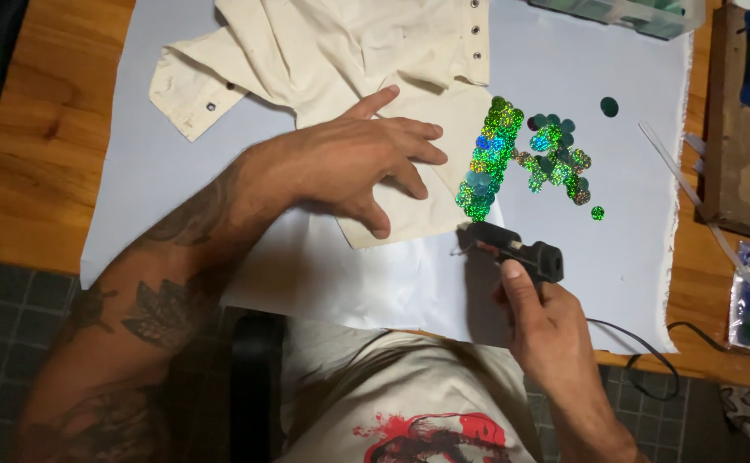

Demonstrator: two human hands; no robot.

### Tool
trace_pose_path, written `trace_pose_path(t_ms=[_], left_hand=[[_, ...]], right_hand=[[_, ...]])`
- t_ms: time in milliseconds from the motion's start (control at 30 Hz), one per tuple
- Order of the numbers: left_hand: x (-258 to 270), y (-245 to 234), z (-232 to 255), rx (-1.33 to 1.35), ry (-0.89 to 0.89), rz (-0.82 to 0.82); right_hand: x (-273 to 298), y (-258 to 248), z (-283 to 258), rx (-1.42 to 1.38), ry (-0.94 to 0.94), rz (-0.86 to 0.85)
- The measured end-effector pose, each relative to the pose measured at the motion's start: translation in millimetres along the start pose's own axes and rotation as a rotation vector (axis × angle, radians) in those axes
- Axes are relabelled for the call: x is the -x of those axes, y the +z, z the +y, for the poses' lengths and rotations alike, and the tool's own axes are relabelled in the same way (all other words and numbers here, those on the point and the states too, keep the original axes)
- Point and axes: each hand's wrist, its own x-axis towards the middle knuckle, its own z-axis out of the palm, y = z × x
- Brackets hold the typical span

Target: Decorating a white garment by gluing green sequins onto it using a hot glue gun.

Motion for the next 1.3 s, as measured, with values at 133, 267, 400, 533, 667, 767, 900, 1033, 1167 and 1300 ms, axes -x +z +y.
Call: trace_pose_path(t_ms=[133, 267, 400, 533, 667, 767, 900, 1033, 1167, 1300], left_hand=[[-0.8, 2.2, -3.1, -0.008, 0.006, 0.01], [1.6, -0.9, 0.4, 0.001, 0.011, 0.006], [2.1, -3.4, 3.3, 0.015, -0.009, -0.006], [2.0, -1.1, 1.4, 0.021, -0.001, 0.007], [1.1, -1.8, 1.9, 0.033, -0.029, -0.015], [0.1, 0.4, 0.8, 0.039, -0.028, -0.013], [-0.2, -0.3, 0.2, 0.025, -0.027, -0.014], [0.0, -1.2, 0.5, 0.005, -0.024, -0.015], [1.4, -0.8, 1.6, 0.026, -0.025, -0.013], [2.3, -2.9, 2.8, 0.033, -0.018, -0.011]], right_hand=[[2.8, 6.6, -4.5, 0.049, -0.072, -0.042], [6.2, 10.2, -9.7, 0.046, -0.1, -0.07], [6.3, 12.2, -11.9, 0.089, -0.1, -0.084], [5.7, 10.5, -10.1, 0.065, -0.103, -0.077], [6.0, 5.1, -11.0, 0.058, -0.088, -0.045], [7.5, 4.8, -11.1, 0.066, -0.071, -0.046], [8.1, 7.4, -12.3, 0.114, -0.08, -0.089], [14.1, 8.8, -26.1, 0.094, -0.058, -0.102], [12.9, 8.6, -23.6, 0.102, -0.036, -0.094], [11.5, 5.3, -19.3, 0.081, -0.043, -0.053]])
